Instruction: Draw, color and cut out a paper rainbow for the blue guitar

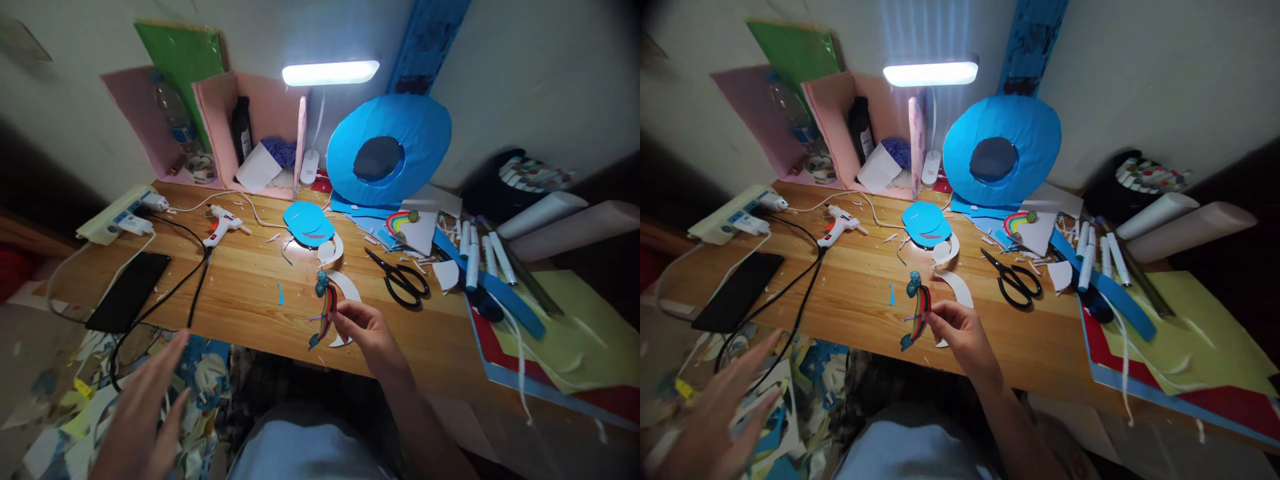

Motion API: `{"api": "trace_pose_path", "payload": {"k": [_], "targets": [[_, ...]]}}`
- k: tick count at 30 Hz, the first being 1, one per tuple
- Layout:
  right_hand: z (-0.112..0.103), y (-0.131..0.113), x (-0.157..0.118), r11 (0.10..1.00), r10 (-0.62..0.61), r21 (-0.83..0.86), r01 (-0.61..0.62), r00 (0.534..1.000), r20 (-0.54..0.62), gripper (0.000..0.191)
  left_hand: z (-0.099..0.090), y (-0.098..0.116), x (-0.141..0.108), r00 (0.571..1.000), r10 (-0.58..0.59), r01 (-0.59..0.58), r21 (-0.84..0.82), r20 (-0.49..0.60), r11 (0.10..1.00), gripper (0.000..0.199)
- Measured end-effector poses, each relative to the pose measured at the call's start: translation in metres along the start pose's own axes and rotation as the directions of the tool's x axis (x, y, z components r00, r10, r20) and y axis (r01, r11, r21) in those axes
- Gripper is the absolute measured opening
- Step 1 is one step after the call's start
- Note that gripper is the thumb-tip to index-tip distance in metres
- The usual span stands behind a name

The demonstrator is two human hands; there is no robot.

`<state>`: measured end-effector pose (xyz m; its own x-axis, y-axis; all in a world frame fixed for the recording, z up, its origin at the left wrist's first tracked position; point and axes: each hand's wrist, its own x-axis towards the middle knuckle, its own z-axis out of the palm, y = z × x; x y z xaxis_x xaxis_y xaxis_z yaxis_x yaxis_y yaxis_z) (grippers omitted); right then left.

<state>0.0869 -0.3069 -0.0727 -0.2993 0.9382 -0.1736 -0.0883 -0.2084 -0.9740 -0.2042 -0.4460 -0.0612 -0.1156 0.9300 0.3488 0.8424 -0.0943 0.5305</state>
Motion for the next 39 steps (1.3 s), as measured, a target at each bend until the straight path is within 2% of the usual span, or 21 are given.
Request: {"api": "trace_pose_path", "payload": {"k": [2, 4, 7, 10, 13, 16, 18, 19, 20, 21, 24, 27, 31, 33, 36, 39], "targets": [[0.003, -0.001, -0.001, 1.000, 0.002, -0.009, -0.002, 0.998, 0.057, 0.025, 0.020, 0.026, 0.013, 0.983, 0.094, -0.088, -0.043, 0.157, 0.995, 0.050], [0.007, -0.004, -0.003, 0.998, 0.009, -0.061, 0.000, 0.990, 0.143, 0.022, 0.041, 0.052, 0.030, 0.955, 0.060, -0.019, -0.141, 0.291, 0.990, 0.046], [0.005, -0.013, -0.006, 0.976, -0.040, -0.198, 0.087, 0.972, 0.230, 0.019, 0.064, 0.081, 0.057, 0.922, 0.154, -0.029, -0.333, 0.356, 0.942, 0.035], [-0.010, -0.024, -0.006, 0.873, -0.212, -0.374, 0.312, 0.935, 0.284, 0.012, 0.077, 0.096, 0.077, 0.897, 0.224, -0.071, -0.376, 0.381, 0.924, 0.019], [-0.034, -0.036, -0.001, 0.682, -0.389, -0.472, 0.559, 0.823, 0.414, 0.011, 0.081, 0.105, 0.089, 0.882, 0.222, -0.060, -0.370, 0.415, 0.927, 0.015], [-0.057, -0.042, 0.005, 0.489, -0.524, -0.458, 0.743, 0.669, 0.527, 0.021, 0.084, 0.113, 0.094, 0.864, 0.206, -0.011, -0.393, 0.460, 0.920, 0.018], [-0.068, -0.040, 0.009, 0.360, -0.597, -0.436, 0.825, 0.563, 0.571, 0.023, 0.089, 0.118, 0.094, 0.856, 0.188, 0.039, -0.423, 0.481, 0.905, 0.022], [-0.072, -0.038, 0.011, 0.312, -0.625, -0.430, 0.847, 0.524, 0.578, 0.023, 0.093, 0.120, 0.093, 0.856, 0.174, 0.067, -0.438, 0.487, 0.897, 0.023], [-0.075, -0.035, 0.013, 0.287, -0.648, -0.431, 0.856, 0.504, 0.570, 0.022, 0.098, 0.122, 0.091, 0.857, 0.156, 0.097, -0.451, 0.490, 0.887, 0.023], [-0.078, -0.032, 0.014, 0.289, -0.663, -0.439, 0.851, 0.509, 0.550, 0.020, 0.103, 0.123, 0.090, 0.860, 0.133, 0.129, -0.462, 0.492, 0.877, 0.023], [-0.082, -0.021, 0.020, 0.372, -0.673, -0.471, 0.800, 0.582, 0.457, 0.017, 0.119, 0.124, 0.083, 0.863, 0.050, 0.239, -0.494, 0.502, 0.836, 0.025], [-0.085, -0.014, 0.025, 0.447, -0.670, -0.469, 0.761, 0.633, 0.388, 0.017, 0.131, 0.122, 0.077, 0.837, -0.001, 0.353, -0.539, 0.547, 0.765, 0.032], [-0.085, -0.008, 0.027, 0.566, -0.648, -0.431, 0.702, 0.703, 0.294, 0.013, 0.147, 0.118, 0.073, 0.780, 0.008, 0.491, -0.620, 0.626, 0.611, 0.044], [-0.084, -0.006, 0.027, 0.631, -0.618, -0.399, 0.666, 0.742, 0.261, 0.012, 0.157, 0.120, 0.073, 0.768, -0.005, 0.550, -0.655, 0.641, 0.517, 0.052], [-0.080, -0.002, 0.027, 0.706, -0.578, -0.342, 0.621, 0.783, 0.228, 0.012, 0.171, 0.127, 0.074, 0.774, -0.073, 0.603, -0.698, 0.629, 0.386, 0.059], [-0.076, 0.001, 0.026, 0.727, -0.578, -0.314, 0.610, 0.792, 0.199, 0.010, 0.181, 0.137, 0.076, 0.792, -0.140, 0.605, -0.734, 0.594, 0.308, 0.056]]}}
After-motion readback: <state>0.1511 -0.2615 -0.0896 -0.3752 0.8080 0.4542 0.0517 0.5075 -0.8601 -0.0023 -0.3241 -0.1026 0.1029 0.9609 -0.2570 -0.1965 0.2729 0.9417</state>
